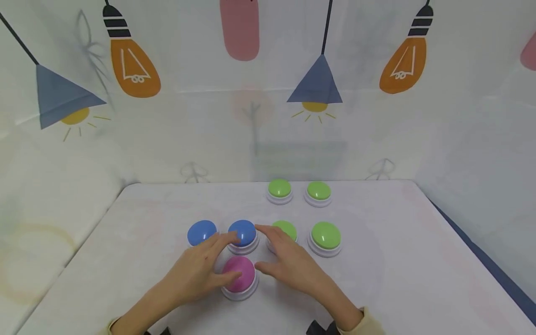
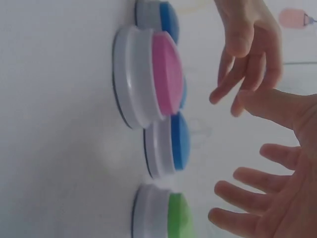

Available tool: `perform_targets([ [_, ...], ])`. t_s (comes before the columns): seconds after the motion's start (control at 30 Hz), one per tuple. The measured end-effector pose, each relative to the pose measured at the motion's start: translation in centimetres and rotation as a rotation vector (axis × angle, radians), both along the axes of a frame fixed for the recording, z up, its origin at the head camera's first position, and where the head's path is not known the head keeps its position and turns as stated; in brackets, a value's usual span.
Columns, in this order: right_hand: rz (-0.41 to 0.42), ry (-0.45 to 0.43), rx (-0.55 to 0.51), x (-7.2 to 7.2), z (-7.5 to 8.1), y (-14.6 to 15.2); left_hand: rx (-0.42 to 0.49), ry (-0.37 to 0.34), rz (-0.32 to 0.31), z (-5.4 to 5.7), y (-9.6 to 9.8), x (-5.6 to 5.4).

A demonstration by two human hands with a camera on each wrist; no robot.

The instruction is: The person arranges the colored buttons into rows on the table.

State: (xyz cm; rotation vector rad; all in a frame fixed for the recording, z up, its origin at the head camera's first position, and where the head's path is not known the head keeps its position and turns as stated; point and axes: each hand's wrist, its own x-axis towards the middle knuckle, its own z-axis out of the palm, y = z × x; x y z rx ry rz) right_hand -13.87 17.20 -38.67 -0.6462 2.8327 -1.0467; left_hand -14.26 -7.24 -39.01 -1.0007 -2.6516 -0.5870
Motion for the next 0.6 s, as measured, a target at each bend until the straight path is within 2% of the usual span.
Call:
perform_targets([
  [0.13,-0.024,0.096,-0.029,-1.1,0.6,0.8,0.061,0.01,-0.061,1.1,0.9,-1.5],
  [0.33,-0.007,0.256,0.064,-3.5,1.7,1.3,0.088,0.075,-0.132,2.5,3.1,-4.9],
  [0.43,0.014,0.266,0.102,-4.7,2.4,1.3,0.053,0.085,-0.14,3.0,4.1,-6.5],
  [0.6,-0.011,0.238,0.156,-6.7,3.3,1.6,-0.038,0.056,-0.115,3.9,5.2,-8.7],
])
